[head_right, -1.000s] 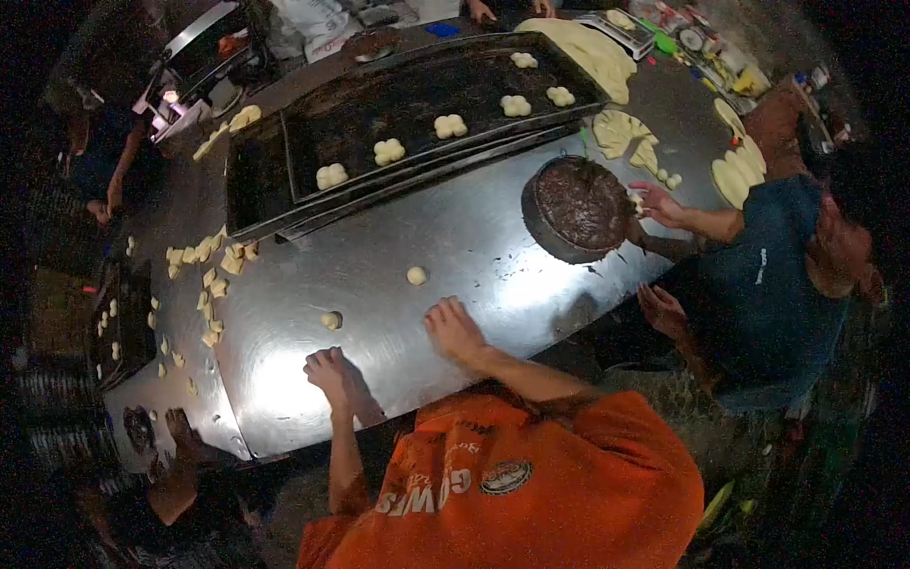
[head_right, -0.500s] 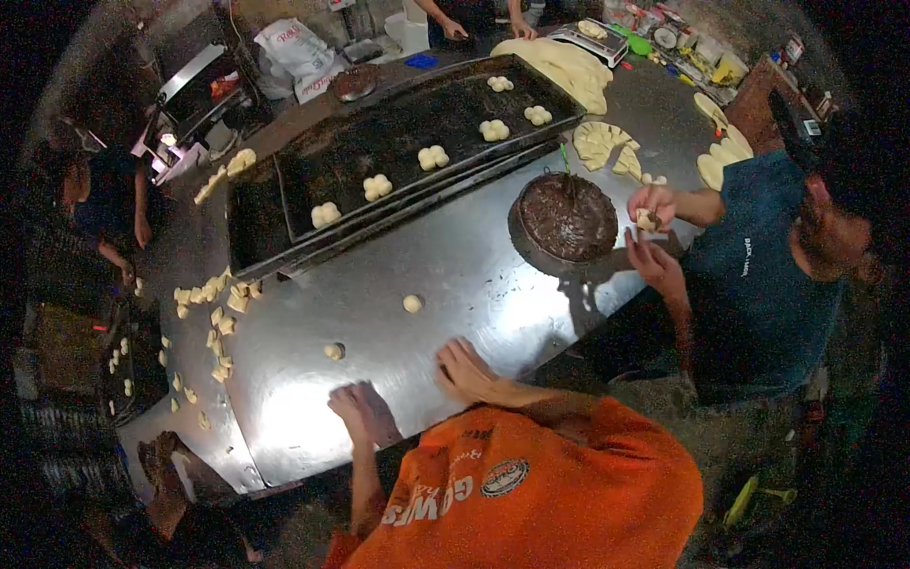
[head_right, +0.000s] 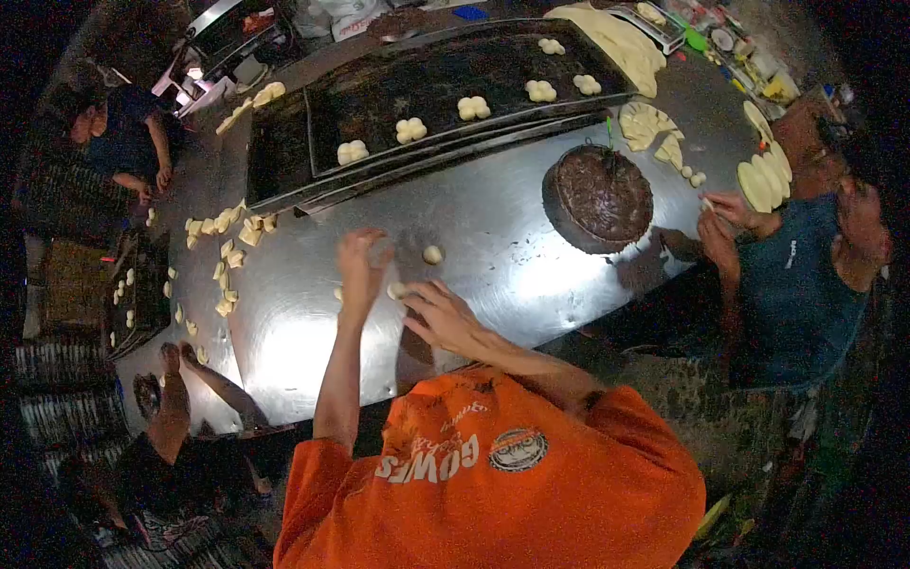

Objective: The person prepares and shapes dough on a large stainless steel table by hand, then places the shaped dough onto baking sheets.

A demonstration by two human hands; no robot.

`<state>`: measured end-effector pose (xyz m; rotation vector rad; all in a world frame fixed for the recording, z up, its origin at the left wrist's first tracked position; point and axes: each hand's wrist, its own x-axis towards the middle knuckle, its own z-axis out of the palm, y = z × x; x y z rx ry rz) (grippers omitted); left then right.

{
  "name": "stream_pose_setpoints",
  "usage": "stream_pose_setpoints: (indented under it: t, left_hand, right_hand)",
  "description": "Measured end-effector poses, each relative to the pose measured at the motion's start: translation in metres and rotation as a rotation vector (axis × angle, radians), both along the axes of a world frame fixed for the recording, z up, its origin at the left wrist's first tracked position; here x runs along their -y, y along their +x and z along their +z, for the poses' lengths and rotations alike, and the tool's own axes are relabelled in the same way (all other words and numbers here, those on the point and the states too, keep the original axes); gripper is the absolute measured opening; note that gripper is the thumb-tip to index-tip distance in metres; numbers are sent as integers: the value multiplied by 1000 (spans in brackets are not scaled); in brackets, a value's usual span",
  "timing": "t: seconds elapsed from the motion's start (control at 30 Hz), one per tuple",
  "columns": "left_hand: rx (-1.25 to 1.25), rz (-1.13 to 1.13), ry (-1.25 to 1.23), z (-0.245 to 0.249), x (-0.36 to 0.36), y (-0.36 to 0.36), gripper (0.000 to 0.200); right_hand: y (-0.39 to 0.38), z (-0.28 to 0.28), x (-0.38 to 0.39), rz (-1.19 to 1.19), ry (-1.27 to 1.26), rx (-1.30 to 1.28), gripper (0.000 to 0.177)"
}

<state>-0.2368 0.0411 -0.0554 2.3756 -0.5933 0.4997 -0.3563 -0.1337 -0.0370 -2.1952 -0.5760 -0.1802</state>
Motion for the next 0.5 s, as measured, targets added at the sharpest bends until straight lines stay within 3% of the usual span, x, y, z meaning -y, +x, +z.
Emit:
stream_pose_setpoints:
  t: [0.07, 0.2, 0.3, 0.37, 0.4, 0.47, 0.5]
  left_hand:
    - [-166, -171, -85, -13, 24, -1, 32]
    - [-389, -210, -143, -46, 57, -10, 41]
    - [-507, -142, -197, -67, 59, -2, 37]
    - [-969, -78, -829, -41, 58, -17, 33]
    - [-975, -79, -825, -26, 59, -27, 33]
    - [-1159, -194, -1298, 1, 61, -47, 30]
    - [-1164, -193, -1294, 7, 63, -56, 30]
  right_hand:
    - [-15, -18, 10, -47, 2, -80, 24]
    - [-25, -19, 26, -179, 109, -285, 20]
    - [-15, -9, 41, -252, 231, -353, 21]
    - [-8, -5, 52, -428, 493, -505, 21]
    - [-3, -8, 60, -448, 548, -546, 24]
    - [8, 12, 67, -410, 795, -666, 31]
    - [12, 23, 66, -392, 901, -702, 33]
